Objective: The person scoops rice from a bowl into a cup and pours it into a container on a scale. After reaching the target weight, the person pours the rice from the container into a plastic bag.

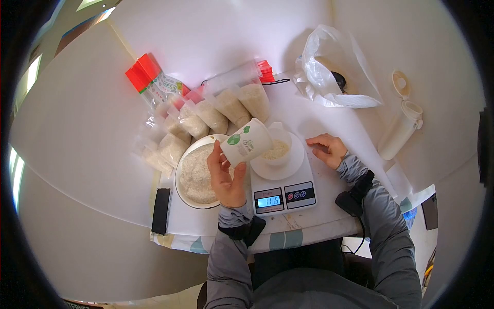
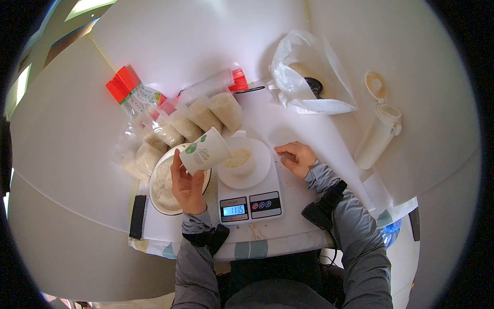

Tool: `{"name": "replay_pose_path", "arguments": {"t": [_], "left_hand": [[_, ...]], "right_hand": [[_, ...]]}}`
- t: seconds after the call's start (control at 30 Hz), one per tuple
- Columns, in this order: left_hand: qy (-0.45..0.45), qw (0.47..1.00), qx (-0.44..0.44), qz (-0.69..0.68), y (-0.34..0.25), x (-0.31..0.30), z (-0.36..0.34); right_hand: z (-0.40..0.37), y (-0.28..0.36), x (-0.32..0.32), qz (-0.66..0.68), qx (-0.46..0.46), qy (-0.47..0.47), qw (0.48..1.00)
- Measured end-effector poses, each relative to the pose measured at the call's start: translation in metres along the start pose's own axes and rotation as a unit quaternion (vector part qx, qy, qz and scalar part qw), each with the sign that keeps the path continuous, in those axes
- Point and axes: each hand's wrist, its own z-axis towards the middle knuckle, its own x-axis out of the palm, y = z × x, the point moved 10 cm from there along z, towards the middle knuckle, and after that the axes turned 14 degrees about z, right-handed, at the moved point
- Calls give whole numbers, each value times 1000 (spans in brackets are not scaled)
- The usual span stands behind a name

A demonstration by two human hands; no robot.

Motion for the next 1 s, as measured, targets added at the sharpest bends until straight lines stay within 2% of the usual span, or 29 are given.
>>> {"name": "replay_pose_path", "arguments": {"t": [0.73, 1.0], "left_hand": [[-2, 1000, 6, -21, -2, 1, -1], [20, 998, 55, -4, -10, 6, -2]], "right_hand": [[0, 1, 0, -3, 14, -2, 1000], [-1, 1, 1, -14, 44, 6, 999]]}}
